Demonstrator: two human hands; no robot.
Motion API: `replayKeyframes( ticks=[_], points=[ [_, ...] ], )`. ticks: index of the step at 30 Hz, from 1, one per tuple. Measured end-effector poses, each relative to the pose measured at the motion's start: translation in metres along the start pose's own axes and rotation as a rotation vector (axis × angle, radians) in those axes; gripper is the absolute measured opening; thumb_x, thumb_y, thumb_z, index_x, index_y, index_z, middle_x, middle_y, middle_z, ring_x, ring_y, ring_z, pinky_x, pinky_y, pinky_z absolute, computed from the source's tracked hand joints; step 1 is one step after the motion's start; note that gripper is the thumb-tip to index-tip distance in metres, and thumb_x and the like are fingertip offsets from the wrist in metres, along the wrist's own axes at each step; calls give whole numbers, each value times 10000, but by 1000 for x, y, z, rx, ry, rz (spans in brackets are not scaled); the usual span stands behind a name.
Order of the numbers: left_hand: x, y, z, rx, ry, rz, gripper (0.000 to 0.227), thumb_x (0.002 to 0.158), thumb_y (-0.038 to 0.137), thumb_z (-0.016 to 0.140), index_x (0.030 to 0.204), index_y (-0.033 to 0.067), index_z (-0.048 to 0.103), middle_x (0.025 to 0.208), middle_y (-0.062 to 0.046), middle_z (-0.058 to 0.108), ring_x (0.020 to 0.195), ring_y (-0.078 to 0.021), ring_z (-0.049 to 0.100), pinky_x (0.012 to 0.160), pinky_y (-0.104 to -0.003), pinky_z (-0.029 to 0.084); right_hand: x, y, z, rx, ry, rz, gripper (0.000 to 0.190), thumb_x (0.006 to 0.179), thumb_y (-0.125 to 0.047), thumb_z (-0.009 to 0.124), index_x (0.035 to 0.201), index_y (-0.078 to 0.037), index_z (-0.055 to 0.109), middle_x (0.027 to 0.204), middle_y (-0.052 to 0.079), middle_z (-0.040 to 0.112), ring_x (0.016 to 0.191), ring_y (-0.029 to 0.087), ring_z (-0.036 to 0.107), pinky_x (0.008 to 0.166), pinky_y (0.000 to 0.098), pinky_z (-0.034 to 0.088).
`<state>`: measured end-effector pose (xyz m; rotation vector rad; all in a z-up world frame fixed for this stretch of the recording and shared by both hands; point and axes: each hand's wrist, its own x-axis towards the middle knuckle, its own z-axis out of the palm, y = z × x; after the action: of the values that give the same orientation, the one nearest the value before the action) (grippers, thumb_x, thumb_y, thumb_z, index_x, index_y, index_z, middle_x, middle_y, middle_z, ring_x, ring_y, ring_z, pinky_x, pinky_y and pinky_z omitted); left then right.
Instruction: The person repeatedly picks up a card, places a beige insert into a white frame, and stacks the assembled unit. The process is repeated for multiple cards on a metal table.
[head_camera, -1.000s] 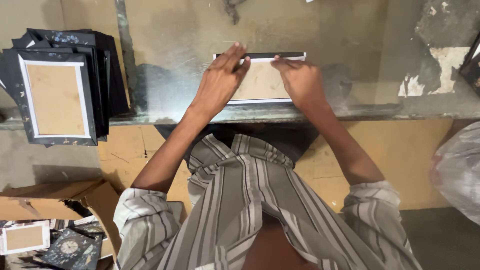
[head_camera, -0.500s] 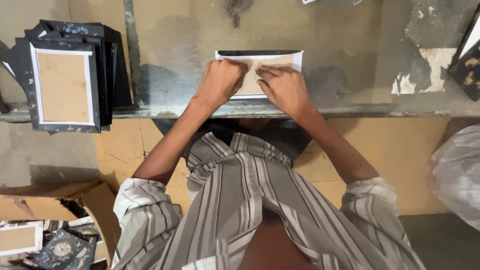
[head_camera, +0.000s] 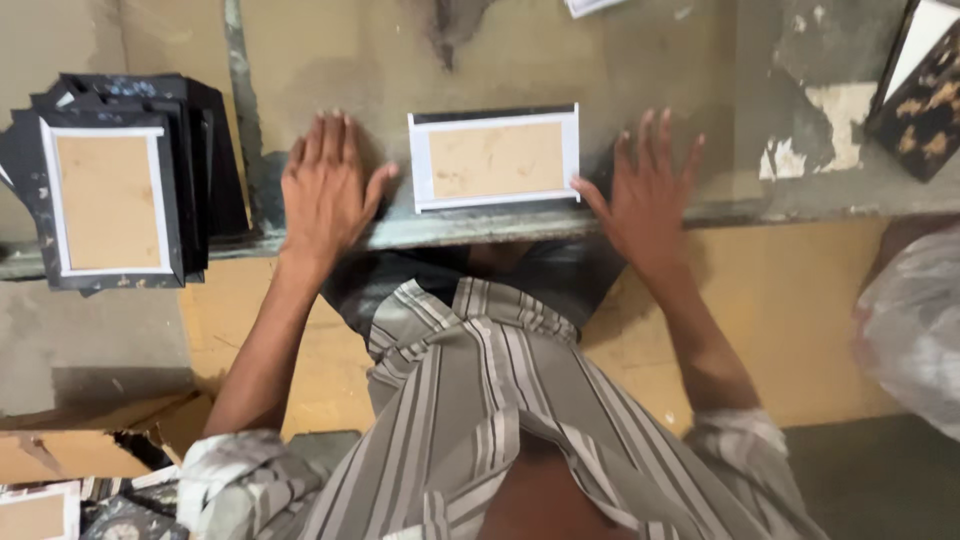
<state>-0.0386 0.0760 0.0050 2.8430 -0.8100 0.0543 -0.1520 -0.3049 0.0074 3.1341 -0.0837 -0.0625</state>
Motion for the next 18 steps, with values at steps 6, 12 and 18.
replayKeyframes(
  ticks=[6,12,18],
  points=[
    [64,73,18,-245,138,116,514,988,394,640,1335,17,597,1146,-228,646,1106,-412,610,924,-508,486,34,-83,25,344,63,-120,1344,814,-867,670,1677,18,141,1743,241,50,1618,448,39,1216,748,-34],
    [105,70,24,-433,-381,77,576,1156,448,560,837,-5,717,743,-201,643,693,-347,639,775,-454,498,24,-71,18,483,84,180,1575,540,-728,945,1634,-22,59,1693,280,10,1570,482,-12,1214,709,-6],
    [74,49,16,-1146,-533,386,388,953,392,680,948,13,764,819,-31,742,722,-67,611,665,-284,512,10,-60,25,1870,293,240,963,868,-110,805,1585,1,172,1391,275,565,1255,302,614,1032,410,557]
  ],
)
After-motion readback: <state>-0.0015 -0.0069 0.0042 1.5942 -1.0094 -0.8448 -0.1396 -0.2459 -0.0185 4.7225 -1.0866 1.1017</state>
